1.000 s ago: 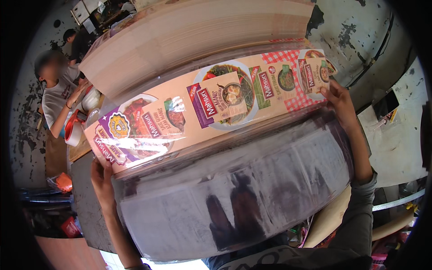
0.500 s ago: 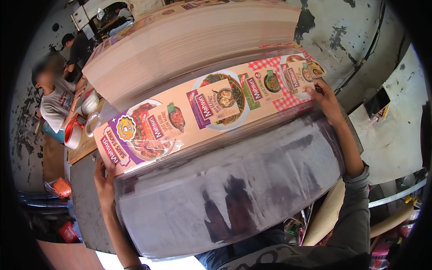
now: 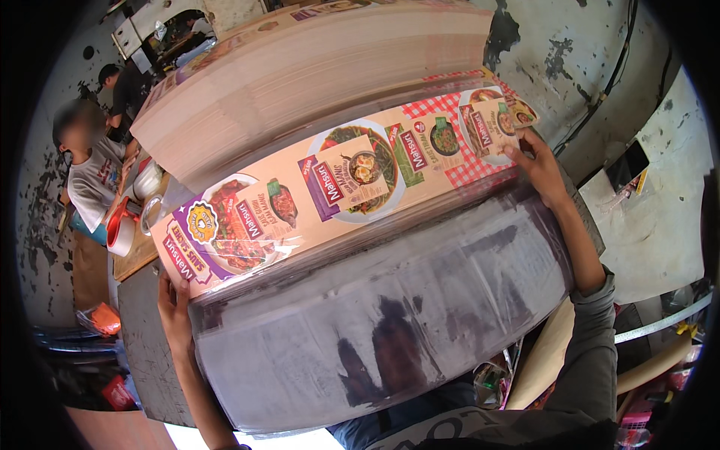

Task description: The person is separating printed food packaging labels from a large stack and placing them onto another stack by hand.

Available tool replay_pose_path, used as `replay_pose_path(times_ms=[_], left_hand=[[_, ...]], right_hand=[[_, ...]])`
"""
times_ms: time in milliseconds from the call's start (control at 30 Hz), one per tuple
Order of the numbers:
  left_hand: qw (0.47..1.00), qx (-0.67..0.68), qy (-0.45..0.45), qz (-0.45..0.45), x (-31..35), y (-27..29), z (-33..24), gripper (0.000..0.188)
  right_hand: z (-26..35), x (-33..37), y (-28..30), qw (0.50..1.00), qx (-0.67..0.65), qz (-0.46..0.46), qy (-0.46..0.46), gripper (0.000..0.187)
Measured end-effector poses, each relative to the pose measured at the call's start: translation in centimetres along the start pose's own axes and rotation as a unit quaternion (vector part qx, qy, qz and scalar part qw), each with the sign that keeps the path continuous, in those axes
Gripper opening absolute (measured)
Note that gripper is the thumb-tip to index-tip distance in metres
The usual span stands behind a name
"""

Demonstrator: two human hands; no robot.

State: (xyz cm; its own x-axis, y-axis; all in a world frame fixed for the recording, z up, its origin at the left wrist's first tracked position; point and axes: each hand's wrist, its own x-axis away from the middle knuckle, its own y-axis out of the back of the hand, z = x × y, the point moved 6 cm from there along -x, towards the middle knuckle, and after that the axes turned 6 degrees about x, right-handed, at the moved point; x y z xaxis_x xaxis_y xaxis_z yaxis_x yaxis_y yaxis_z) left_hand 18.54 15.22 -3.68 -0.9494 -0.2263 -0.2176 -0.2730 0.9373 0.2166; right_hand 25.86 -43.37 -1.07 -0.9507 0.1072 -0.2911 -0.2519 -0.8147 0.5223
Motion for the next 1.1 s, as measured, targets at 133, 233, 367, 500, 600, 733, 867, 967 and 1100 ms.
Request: replay_pose_path(times_ms=[133,233,367,500,600,733,867,967,1100], left_hand=[[1.0,0.011,-0.006,0.0,0.1,-0.1,0.1,0.041],[1.0,0.01,-0.005,0.0,0.0,-0.1,0.4,0.041],[1.0,0.004,-0.006,0.001,0.0,0.0,0.6,0.041],[1.0,0.007,-0.023,-0.005,-0.1,-0.2,0.7,0.04],[0.999,-0.016,-0.041,-0.022,-0.1,-0.2,1.0,0.039],[0.999,-0.008,-0.037,-0.009,-0.3,0.1,1.4,0.039],[0.999,-0.01,-0.034,-0.023,-0.1,-0.2,1.1,0.039],[0.999,-0.014,-0.039,-0.017,-0.3,0.0,1.3,0.038],[0.998,-0.037,-0.043,-0.032,-0.2,0.4,0.9,0.036]], right_hand=[[0.0,0.0,0.0,1.0,0.001,-0.002,-0.004,0.031],[-0.2,0.0,0.2,1.0,0.01,-0.006,-0.009,0.032],[-0.3,-0.1,0.0,1.0,0.015,-0.006,-0.009,0.034],[-0.7,0.0,0.0,1.0,0.017,-0.015,-0.016,0.036],[-0.5,0.0,0.0,1.0,0.017,-0.013,-0.019,0.036],[-0.5,-0.1,0.0,1.0,0.005,-0.005,-0.013,0.036],[-0.7,-0.2,-0.1,0.999,0.022,-0.006,-0.022,0.038],[-1.2,-0.3,0.1,0.999,0.04,-0.02,-0.024,0.041],[-2.0,-0.4,0.2,0.999,0.036,-0.022,-0.026,0.042]])
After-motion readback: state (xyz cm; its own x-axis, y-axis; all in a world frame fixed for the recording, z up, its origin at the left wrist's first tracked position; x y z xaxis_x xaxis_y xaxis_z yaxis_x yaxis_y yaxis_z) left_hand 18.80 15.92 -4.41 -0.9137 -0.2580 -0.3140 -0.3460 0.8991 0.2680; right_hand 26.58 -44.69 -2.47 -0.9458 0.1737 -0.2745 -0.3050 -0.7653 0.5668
